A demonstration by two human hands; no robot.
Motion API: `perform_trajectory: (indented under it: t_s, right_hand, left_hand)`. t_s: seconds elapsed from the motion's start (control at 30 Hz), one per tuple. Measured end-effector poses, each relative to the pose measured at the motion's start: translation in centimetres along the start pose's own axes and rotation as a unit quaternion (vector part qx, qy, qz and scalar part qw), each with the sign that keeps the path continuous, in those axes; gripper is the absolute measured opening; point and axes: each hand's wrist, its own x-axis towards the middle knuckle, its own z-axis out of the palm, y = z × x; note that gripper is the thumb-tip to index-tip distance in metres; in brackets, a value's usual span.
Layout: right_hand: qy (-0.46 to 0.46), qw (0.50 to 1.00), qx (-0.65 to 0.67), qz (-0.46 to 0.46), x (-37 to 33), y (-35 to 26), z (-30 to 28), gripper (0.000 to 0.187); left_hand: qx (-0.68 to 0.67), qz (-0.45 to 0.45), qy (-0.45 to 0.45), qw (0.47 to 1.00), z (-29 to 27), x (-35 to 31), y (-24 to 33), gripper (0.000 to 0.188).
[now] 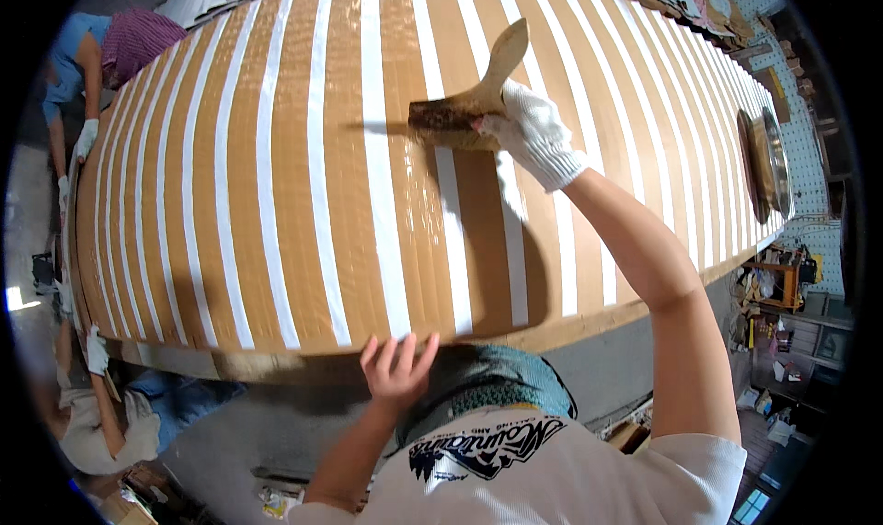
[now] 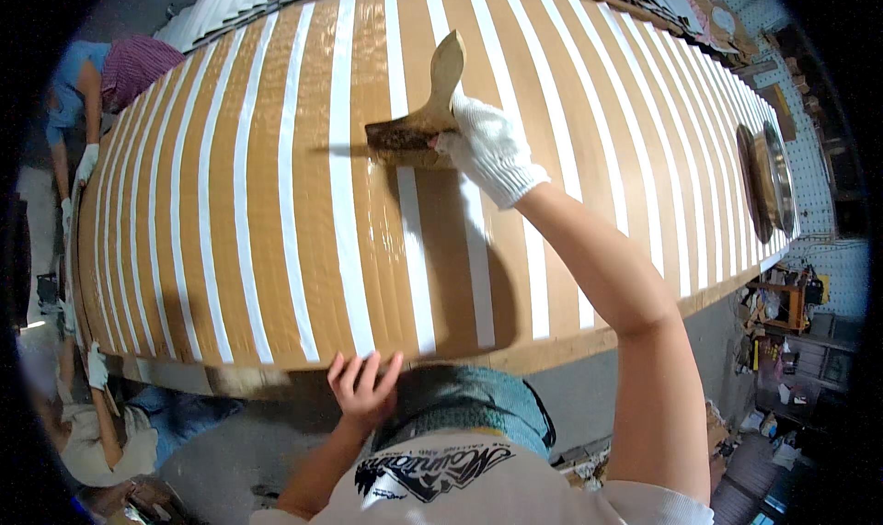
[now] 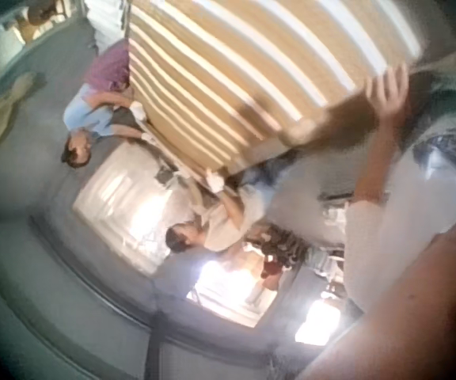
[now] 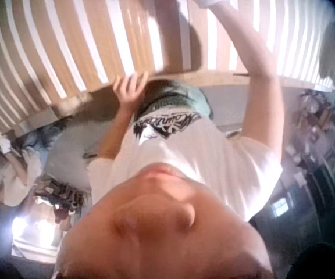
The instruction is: The person applies a liquid adhesive to a large, curved wooden surface using a brush. They repeatedly dip the brush into a metal bowl to reload the adhesive and spread it evenly across the wood.
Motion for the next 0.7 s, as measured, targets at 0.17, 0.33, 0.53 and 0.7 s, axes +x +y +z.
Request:
perform_trajectory:
  t_s: [0.17,0.33,0.53,0.7]
  right_hand:
    - [0.052,0.995,-0.081,-0.002,12.9,3.2,-0.6,0.037]
    - [0.146,0.98,-0.119,-0.059,24.2,7.3,1.2,0.039]
    - [0.252,0.932,-0.241,-0.102,33.3,11.9,2.1,0.032]
    - [0.178,0.967,-0.093,-0.158,25.1,6.5,1.9,0.041]
  left_hand:
    - [-0.005,0.008,-0.104,0.995,-1.0,-0.2,-0.4,0.03]
    - [0.053,0.037,-0.118,0.991,-0.3,-2.4,-0.8,0.032]
    - [0.076,0.027,-0.134,0.988,-0.3,-3.2,-0.3,0.035]
    - [0.04,0.012,-0.128,0.991,-0.6,-1.2,-0.3,0.033]
